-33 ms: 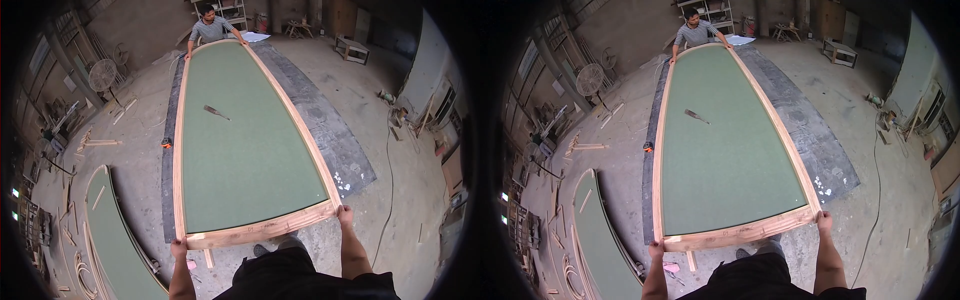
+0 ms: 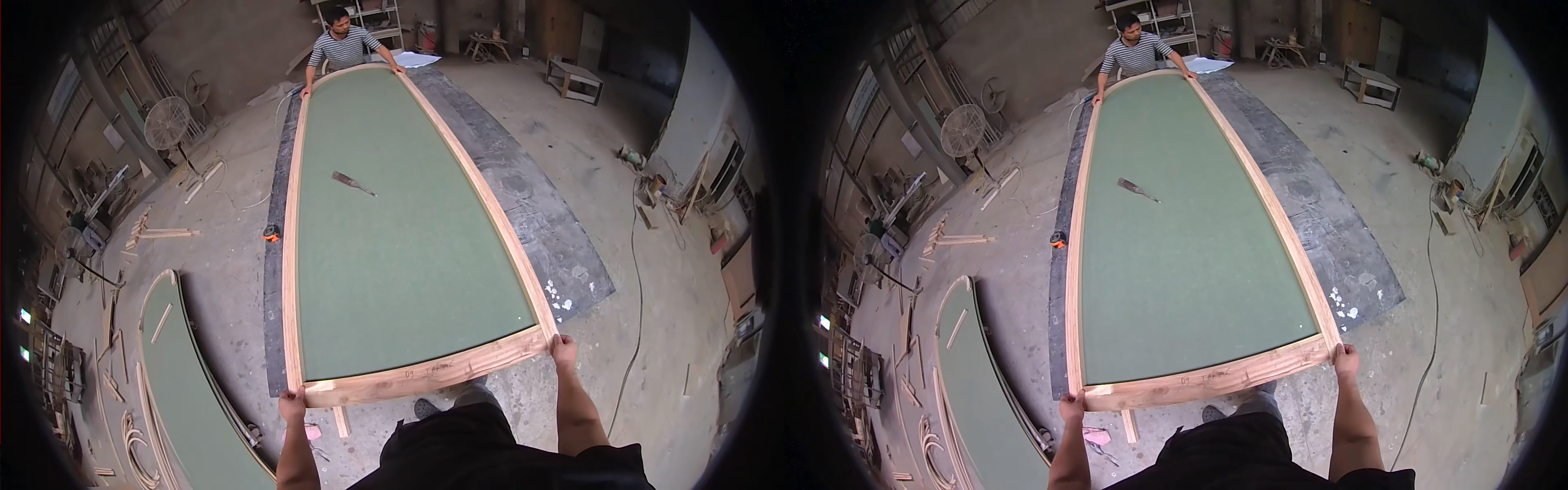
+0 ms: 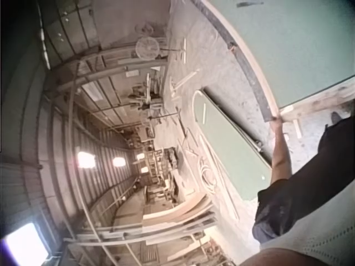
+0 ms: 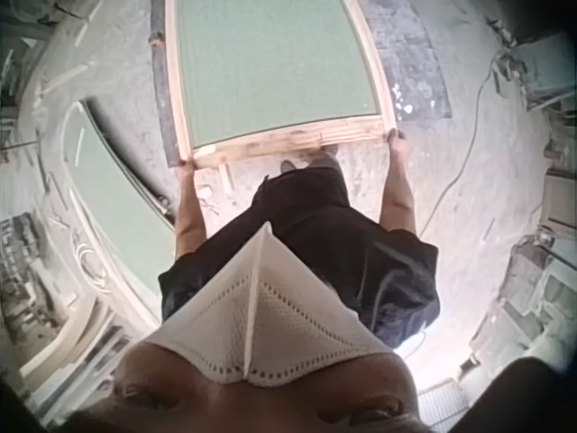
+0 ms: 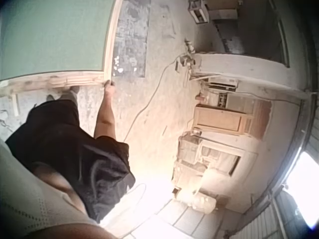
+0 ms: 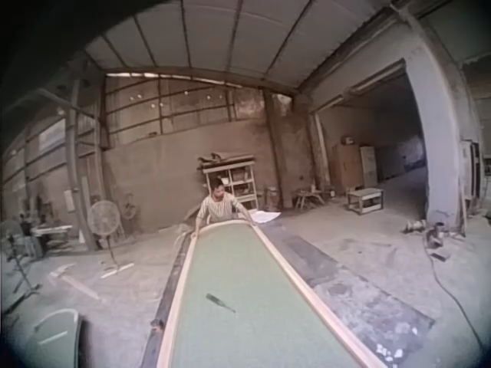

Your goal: Picking up curved wood components and positioning a large wood frame on a workbench.

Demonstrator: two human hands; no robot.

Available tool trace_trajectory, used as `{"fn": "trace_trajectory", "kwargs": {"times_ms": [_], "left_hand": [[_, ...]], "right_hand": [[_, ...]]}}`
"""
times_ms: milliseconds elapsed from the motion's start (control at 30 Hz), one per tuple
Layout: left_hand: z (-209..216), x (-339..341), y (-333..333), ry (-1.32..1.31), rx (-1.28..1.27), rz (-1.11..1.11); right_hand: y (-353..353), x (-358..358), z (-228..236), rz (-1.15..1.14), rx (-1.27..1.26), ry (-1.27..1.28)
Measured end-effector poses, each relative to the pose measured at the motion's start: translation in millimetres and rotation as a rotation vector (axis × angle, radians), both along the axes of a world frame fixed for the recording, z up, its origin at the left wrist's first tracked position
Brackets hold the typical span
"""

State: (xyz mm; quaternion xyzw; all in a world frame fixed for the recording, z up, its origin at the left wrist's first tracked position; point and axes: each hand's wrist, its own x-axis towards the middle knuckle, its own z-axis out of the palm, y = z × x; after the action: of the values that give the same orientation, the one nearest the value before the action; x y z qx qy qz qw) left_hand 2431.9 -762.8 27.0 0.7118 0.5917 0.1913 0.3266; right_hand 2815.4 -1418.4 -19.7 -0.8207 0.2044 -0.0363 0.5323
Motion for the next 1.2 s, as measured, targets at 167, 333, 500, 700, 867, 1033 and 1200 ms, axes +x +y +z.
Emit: {"fn": "trace_trajectory", "kwargs": {"times_ms": [167,333,500,700,867,1033,1200], "left_hand": [[-3,-15,0,-0.121,-0.172,0.021],[-6,-13,-15,-0.186,-0.107,0.041],[-9,-18,-30,-0.628,-0.627,0.552],[-23,-15,-42,-0.95,-0.857,0.645],[-25,-21,-38,-0.961,-0.887,0.613],[-29,-30,-34,-0.924,-0.899,0.532],[-26,-21,-37,-0.842,-0.884,0.543]], "right_hand": [[11,-6,5,-0.008,0.108,0.066],[14,-7,9,-0.106,0.178,0.068],[42,-21,37,-0.475,0.495,0.263],[48,-23,35,-0.492,0.689,0.273],[42,-22,24,-0.433,0.835,0.238],[39,-18,12,-0.433,0.833,0.23],[39,-19,18,-0.45,0.805,0.233]]}}
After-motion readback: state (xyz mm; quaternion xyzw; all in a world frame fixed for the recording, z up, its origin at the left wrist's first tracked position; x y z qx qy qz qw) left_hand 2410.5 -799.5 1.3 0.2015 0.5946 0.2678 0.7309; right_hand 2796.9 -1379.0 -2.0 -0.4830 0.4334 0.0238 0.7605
